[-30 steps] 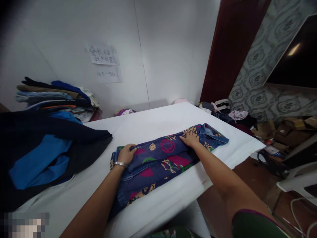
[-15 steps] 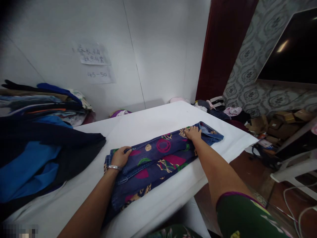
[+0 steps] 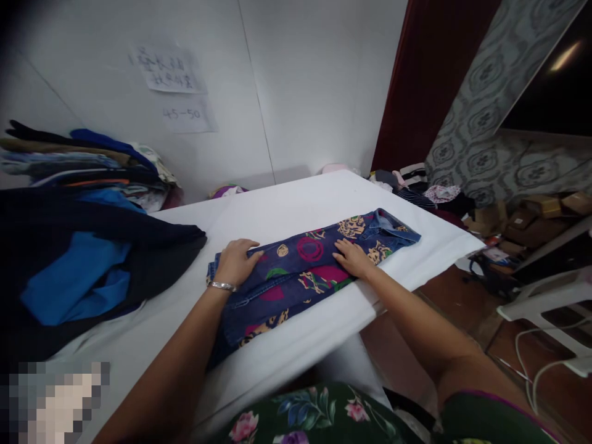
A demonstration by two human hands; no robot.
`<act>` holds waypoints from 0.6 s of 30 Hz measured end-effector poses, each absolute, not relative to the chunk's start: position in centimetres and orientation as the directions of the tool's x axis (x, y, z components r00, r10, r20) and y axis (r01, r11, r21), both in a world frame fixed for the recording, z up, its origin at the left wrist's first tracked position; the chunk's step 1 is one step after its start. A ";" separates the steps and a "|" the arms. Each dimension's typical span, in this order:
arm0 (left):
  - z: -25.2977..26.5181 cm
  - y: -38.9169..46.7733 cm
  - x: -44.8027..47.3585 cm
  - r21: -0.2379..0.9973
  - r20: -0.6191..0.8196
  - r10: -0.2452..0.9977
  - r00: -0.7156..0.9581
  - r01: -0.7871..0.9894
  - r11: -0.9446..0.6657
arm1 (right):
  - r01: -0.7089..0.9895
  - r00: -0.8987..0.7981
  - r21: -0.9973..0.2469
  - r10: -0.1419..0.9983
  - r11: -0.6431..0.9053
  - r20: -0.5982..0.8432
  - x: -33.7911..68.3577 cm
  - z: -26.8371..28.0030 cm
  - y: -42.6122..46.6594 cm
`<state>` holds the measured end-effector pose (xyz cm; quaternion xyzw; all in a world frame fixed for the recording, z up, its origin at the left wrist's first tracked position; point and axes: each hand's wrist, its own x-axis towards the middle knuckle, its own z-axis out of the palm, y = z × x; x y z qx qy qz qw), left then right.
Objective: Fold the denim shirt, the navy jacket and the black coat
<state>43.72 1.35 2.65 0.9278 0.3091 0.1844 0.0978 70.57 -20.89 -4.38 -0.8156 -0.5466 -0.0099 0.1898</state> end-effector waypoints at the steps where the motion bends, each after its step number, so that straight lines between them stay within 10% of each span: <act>1: 2.6 0.8 43.9 0.282 0.262 0.575 0.775 0.509 -0.814 | 0.891 0.413 -0.291 0.887 -0.348 0.204 70.0 -4.8 -21.3; 8: -0.6 0.4 44.2 0.249 0.094 0.516 0.852 0.481 -0.840 | 0.889 0.434 -0.314 0.832 -0.333 0.346 70.9 -3.6 -23.6; 12: -1.2 0.8 44.3 0.237 0.122 0.517 0.847 0.481 -0.844 | 0.773 0.624 -0.240 0.636 -0.587 0.454 75.0 -2.6 -25.9; 18: -1.1 1.0 44.3 0.213 0.117 0.497 0.860 0.467 -0.858 | 0.681 0.720 -0.056 0.653 -0.730 0.233 78.5 -4.1 -27.8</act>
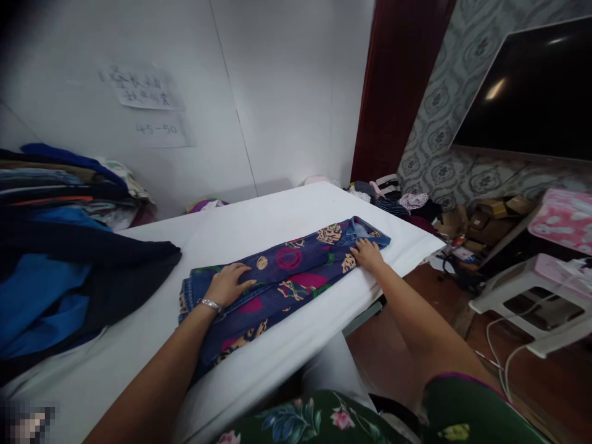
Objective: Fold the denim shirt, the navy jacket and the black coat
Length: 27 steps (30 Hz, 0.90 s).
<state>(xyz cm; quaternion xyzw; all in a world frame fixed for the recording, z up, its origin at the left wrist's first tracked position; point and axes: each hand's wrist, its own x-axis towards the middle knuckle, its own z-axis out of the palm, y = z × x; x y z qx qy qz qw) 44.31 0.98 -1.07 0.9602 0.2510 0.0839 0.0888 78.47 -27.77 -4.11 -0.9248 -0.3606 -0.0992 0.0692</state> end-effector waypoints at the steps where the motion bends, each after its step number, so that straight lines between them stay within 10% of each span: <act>1: -1.1 1.0 44.3 0.214 0.117 0.496 0.861 0.466 -0.859 | 0.703 0.701 -0.030 0.685 -0.711 0.200 78.5 -4.5 -27.9; 9: -0.7 0.9 44.2 0.229 0.077 0.486 0.871 0.459 -0.859 | 0.735 0.664 -0.028 0.711 -0.677 0.230 78.1 -3.6 -27.2; 16: 2.2 -1.2 43.7 0.297 0.073 0.364 0.928 0.328 -0.897 | 0.941 0.296 -0.256 0.901 -0.220 0.317 70.9 -4.8 -23.3; 27: 1.0 -2.1 44.1 0.252 -0.025 0.339 0.941 0.334 -0.908 | 0.932 0.246 -0.353 0.863 -0.086 0.441 67.2 -4.5 -22.1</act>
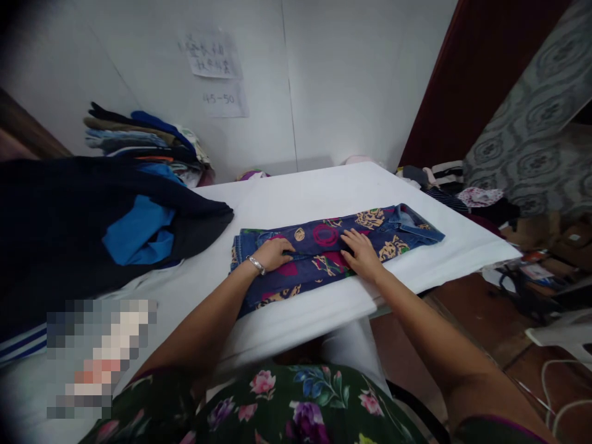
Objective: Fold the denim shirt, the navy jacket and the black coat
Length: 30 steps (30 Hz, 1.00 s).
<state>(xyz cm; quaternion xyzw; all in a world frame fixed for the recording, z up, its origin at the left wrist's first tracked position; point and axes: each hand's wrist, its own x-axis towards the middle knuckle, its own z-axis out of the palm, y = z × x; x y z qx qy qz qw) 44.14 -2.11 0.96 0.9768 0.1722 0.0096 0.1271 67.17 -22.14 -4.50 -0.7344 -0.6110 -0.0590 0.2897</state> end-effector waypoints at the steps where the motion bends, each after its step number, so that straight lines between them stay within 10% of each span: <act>1: 0.9 -2.0 44.2 0.253 -0.019 0.336 0.942 0.330 -0.910 | 0.937 0.192 -0.348 0.870 -0.026 0.453 66.4 -4.3 -21.6; 17: 0.7 -5.1 33.1 0.474 0.281 0.341 0.897 0.179 -0.862 | 0.838 -0.011 -0.449 0.832 0.310 0.554 60.8 -4.0 -20.5; 23: -0.2 -6.3 31.8 0.427 0.112 0.392 0.913 0.312 -0.849 | 0.814 -0.238 -0.397 0.868 0.423 0.436 56.6 -3.2 -19.5; 30: 0.0 -6.8 32.2 0.289 0.258 0.423 0.869 0.349 -0.892 | 0.813 -0.130 -0.445 0.862 0.376 0.491 55.5 -3.4 -18.9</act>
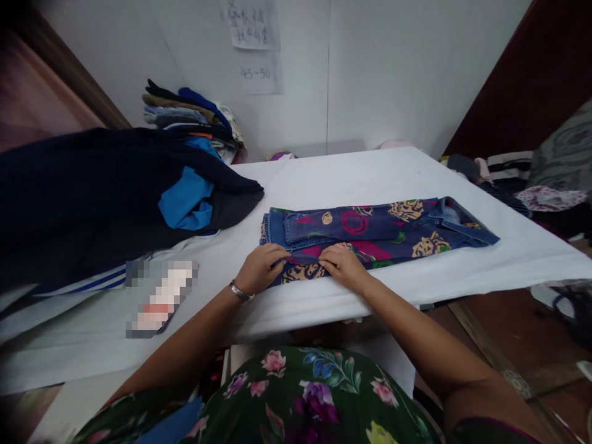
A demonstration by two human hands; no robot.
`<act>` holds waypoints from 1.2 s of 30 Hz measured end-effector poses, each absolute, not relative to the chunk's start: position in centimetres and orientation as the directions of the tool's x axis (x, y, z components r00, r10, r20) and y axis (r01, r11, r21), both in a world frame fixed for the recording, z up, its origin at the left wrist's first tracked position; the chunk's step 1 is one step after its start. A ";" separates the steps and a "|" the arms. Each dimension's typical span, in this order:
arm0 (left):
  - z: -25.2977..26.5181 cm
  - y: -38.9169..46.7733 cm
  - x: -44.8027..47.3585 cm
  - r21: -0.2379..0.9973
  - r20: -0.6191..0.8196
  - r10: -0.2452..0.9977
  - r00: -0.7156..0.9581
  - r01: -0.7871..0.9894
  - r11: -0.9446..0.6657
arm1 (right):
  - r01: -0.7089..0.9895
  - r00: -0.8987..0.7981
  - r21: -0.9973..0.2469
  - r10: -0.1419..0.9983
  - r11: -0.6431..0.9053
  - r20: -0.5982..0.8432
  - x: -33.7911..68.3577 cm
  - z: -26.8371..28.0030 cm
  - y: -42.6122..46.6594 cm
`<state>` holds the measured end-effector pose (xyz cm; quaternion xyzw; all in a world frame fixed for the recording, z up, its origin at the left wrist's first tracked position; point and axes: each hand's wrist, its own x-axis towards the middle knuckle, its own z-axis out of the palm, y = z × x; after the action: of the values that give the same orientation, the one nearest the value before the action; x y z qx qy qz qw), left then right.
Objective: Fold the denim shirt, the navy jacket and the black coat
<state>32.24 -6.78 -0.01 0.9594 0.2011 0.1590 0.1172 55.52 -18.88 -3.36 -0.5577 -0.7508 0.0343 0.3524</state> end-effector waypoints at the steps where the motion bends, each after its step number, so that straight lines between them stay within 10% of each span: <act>1: -0.1 -6.9 32.2 0.255 0.257 0.406 0.877 0.343 -0.904 | 0.824 -0.159 -0.418 0.864 0.382 0.478 55.5 -3.3 -19.0; 14: -0.2 -7.9 31.0 0.164 0.180 0.459 0.870 0.434 -0.886 | 0.869 -0.231 -0.314 0.874 0.383 0.427 55.1 -3.6 -19.4; 23: -0.8 -6.1 27.4 0.357 0.127 0.877 0.463 0.804 -0.476 | 0.852 -0.276 -0.322 0.878 0.412 0.391 54.0 -3.3 -20.1; 30: -0.3 -2.7 31.1 0.317 -0.022 0.878 0.478 0.836 -0.447 | 0.879 -0.331 -0.235 0.887 0.414 0.322 53.7 -3.8 -19.7; 36: -1.0 -0.9 32.9 0.722 -0.157 0.920 0.359 0.678 -0.141 | 0.887 -0.324 -0.199 0.869 0.416 0.373 53.5 -4.0 -19.2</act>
<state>32.91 -0.89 -1.00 0.7372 0.5419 0.1644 0.3686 53.54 -19.20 -3.98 -0.5399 -0.8134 -0.0208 0.2155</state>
